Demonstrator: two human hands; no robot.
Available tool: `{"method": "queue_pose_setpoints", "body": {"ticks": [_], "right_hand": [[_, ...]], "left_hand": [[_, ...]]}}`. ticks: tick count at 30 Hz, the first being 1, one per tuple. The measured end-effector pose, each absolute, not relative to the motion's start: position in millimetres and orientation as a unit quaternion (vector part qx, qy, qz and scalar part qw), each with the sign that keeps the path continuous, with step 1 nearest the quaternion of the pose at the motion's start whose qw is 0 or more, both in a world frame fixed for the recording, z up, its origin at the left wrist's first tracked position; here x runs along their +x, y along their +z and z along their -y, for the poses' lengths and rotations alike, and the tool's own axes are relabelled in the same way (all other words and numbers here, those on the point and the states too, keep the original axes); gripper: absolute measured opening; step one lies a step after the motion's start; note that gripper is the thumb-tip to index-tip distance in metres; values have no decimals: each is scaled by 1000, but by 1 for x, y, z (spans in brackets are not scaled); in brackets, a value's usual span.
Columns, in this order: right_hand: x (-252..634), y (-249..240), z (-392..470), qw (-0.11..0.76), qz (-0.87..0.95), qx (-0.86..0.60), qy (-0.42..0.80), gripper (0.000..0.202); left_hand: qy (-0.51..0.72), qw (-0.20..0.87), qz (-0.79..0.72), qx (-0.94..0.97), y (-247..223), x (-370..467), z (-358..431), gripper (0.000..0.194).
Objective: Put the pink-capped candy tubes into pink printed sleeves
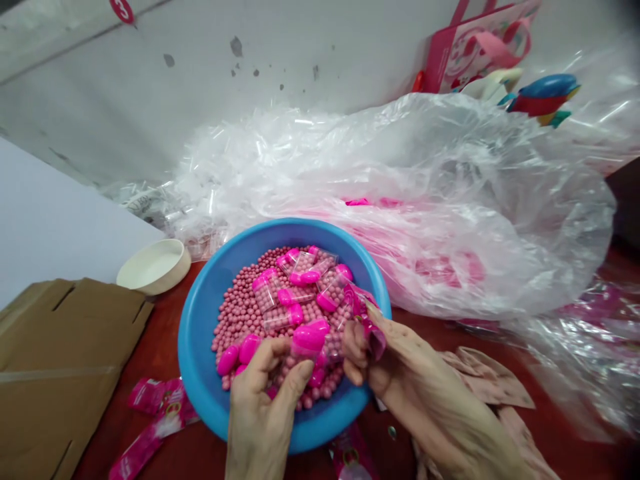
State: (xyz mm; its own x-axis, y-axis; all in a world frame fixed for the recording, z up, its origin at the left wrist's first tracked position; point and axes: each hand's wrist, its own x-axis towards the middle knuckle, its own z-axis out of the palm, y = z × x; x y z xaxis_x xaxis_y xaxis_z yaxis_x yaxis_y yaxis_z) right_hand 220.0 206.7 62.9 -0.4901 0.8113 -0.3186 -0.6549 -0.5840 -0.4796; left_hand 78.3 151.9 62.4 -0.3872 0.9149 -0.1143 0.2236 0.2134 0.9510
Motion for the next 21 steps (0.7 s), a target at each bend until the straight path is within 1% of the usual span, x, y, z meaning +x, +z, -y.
{"method": "queue_pose_setpoints", "body": {"ticks": [3,6,8,12,14,18,21], "right_hand": [[222,65,-209,429,140,-274,850,30],[220,67,-208,416,147,-296,847,33],[217,68,-207,411,160,-306,843,35],[211,66,-205,422,206,-352,810,42],[208,65,-203,413,246,-375,792,45],[202,61,-192,403,316,-396,762,49],[196,60,-184,405,346,-424,733,49]], "left_hand": [[372,272,-692,556,59,76,-155,9],[343,197,-673,625,59,75,-158,9],[377,179,-666,618,62,74,-158,9],[488,222,-645,545,77,78,-153,5],[527,232,-644,503,83,85,-151,8],[558,227,-656,455,84,98,-152,13],[562,180,-669,452,79,101,-154,15]]}}
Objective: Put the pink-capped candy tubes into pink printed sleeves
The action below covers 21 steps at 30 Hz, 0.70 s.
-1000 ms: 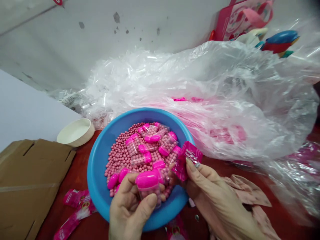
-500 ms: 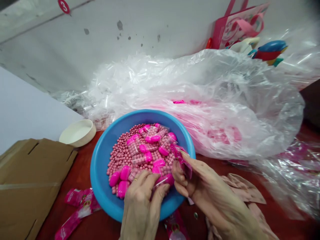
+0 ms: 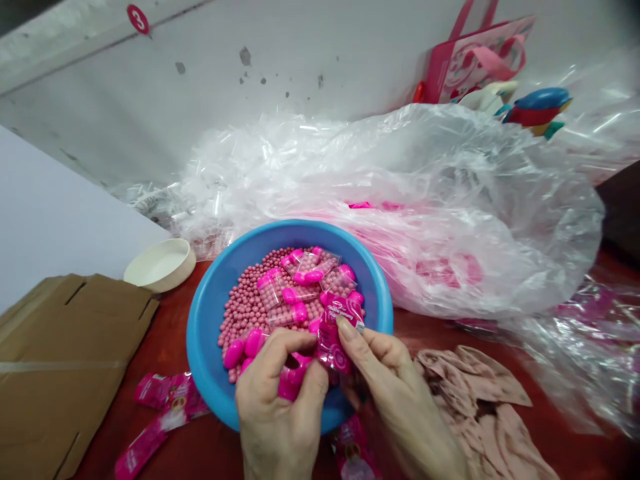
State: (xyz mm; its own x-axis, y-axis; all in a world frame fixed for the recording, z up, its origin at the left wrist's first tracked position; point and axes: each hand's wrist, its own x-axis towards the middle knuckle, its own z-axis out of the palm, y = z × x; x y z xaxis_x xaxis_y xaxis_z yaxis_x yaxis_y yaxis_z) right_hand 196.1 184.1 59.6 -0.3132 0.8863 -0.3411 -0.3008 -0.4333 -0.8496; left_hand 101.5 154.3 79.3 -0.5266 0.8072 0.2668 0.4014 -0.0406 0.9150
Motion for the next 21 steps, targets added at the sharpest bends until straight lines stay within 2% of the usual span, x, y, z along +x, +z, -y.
{"method": "queue_pose_setpoints", "body": {"ticks": [6,11,15,18,21], "right_hand": [[185,55,-176,397,398,-458,688,50],[183,54,-182,410,422,-455,669,49],[183,56,-181,460,522,-488,527,42],[180,52,-170,522,564,-492,409,13],[172,43,-156,536,592,-520,303,31]], "left_hand": [[576,5,-686,444,69,103,-153,17],[594,-17,-678,432,61,101,-150,22],[615,-10,-709,345,57,96,-151,17],[645,-4,-717,265,58,89,-154,11],[658,14,-715,238,60,86,-156,8]]}}
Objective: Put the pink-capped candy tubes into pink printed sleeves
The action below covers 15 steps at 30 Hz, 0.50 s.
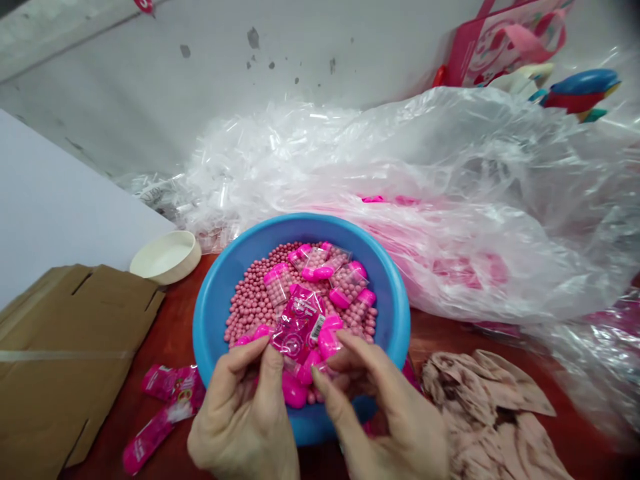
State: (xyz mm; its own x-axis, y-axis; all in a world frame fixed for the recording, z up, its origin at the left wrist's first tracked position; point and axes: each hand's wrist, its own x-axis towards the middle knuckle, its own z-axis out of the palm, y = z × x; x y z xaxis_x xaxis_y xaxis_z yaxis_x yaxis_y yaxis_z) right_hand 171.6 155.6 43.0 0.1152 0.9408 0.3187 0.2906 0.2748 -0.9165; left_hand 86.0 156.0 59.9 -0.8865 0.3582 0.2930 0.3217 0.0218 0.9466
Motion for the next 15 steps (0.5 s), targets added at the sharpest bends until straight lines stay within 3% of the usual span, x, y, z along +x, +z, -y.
{"method": "queue_pose_setpoints", "body": {"ticks": [5,15], "right_hand": [[157,40,-149,522,668,-513,135,30],[160,45,-171,561,685,-465,21,12]], "left_hand": [[610,-27,-738,289,54,93,-149,5],[677,-34,-673,294,47,100,-152,14]]}}
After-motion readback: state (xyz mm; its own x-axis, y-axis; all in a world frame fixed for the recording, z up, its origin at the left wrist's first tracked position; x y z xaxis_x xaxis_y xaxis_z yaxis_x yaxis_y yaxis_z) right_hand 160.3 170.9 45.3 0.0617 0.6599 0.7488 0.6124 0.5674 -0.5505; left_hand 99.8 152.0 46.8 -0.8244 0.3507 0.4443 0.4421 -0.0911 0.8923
